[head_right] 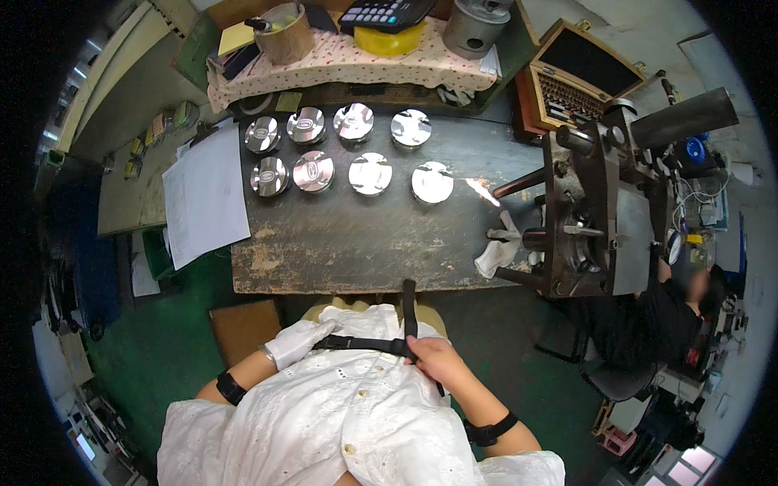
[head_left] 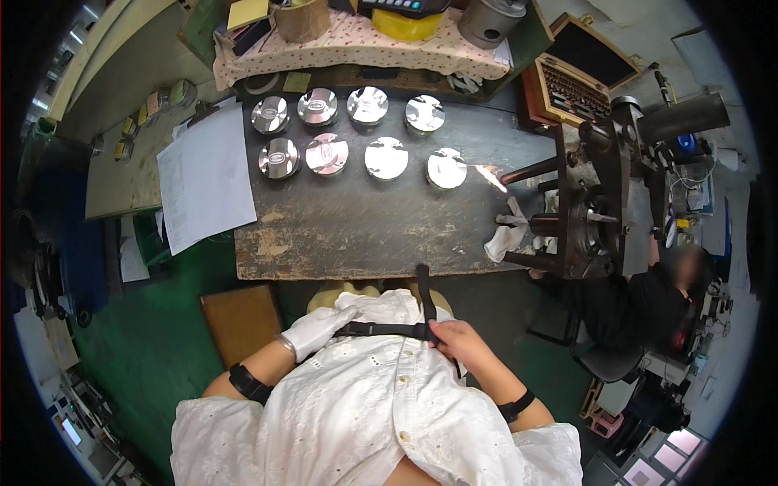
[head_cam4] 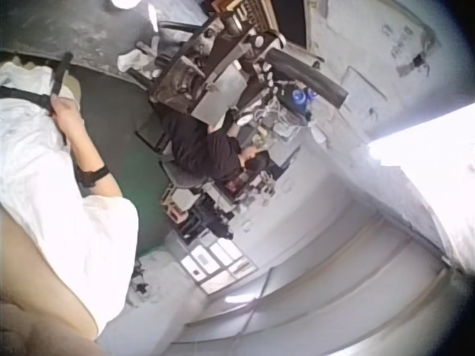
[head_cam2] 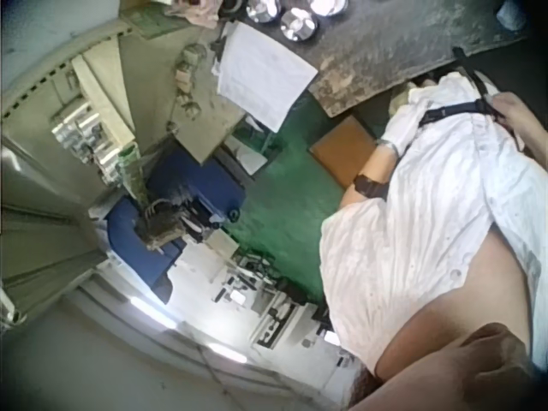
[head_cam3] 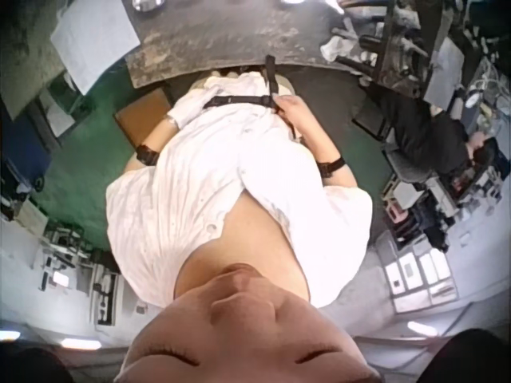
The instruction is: Inspecting and measuring metal pistons and components using a dial gauge measurement jig.
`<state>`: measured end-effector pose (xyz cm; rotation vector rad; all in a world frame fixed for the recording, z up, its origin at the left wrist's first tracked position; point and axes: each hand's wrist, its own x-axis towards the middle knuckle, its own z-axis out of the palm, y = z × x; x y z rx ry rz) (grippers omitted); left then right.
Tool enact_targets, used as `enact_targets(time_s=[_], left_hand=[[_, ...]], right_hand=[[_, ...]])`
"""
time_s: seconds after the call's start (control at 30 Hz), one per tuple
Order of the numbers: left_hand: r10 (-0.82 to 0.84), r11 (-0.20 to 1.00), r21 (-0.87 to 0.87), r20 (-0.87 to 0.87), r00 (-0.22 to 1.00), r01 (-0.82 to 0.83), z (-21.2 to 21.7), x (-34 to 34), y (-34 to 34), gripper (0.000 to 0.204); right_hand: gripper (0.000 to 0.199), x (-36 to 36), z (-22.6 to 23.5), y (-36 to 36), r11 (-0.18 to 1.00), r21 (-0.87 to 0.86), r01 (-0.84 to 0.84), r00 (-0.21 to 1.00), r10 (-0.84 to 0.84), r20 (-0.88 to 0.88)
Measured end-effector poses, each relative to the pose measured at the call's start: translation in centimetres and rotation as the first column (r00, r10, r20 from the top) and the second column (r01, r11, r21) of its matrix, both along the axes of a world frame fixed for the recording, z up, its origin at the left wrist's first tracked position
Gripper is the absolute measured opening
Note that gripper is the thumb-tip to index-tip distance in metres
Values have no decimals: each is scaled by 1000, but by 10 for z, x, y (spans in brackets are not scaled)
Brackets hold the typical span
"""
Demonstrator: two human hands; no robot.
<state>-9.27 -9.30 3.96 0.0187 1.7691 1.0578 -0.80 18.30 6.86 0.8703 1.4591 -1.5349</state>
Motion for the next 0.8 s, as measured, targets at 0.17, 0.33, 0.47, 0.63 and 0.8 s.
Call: enact_targets(time_s=[0.17,0.33,0.47,0.63,0.8], left_hand=[[-58,982,-182,-15,998,54,8,-3,-20,58],[-90,956,-281,-13,996,82,15,-5,-18,53],[102,994,1,-343,934,-108,9,3,-1,54],[66,995,-58,-197,978,-79,18,-8,-19,68],[-71,976,-206,-13,997,66,31,-9,-29,70]], right_hand=[[25,-11,9,-17,832,466,-300,783,494,-378],[31,-31,15,-21,725,566,-392,678,644,-355],[34,-35,-21,-8,751,558,-352,758,579,-301],[30,-93,0,-11,418,827,-376,363,888,-284],[26,-228,27,4,661,727,187,443,604,-663]])
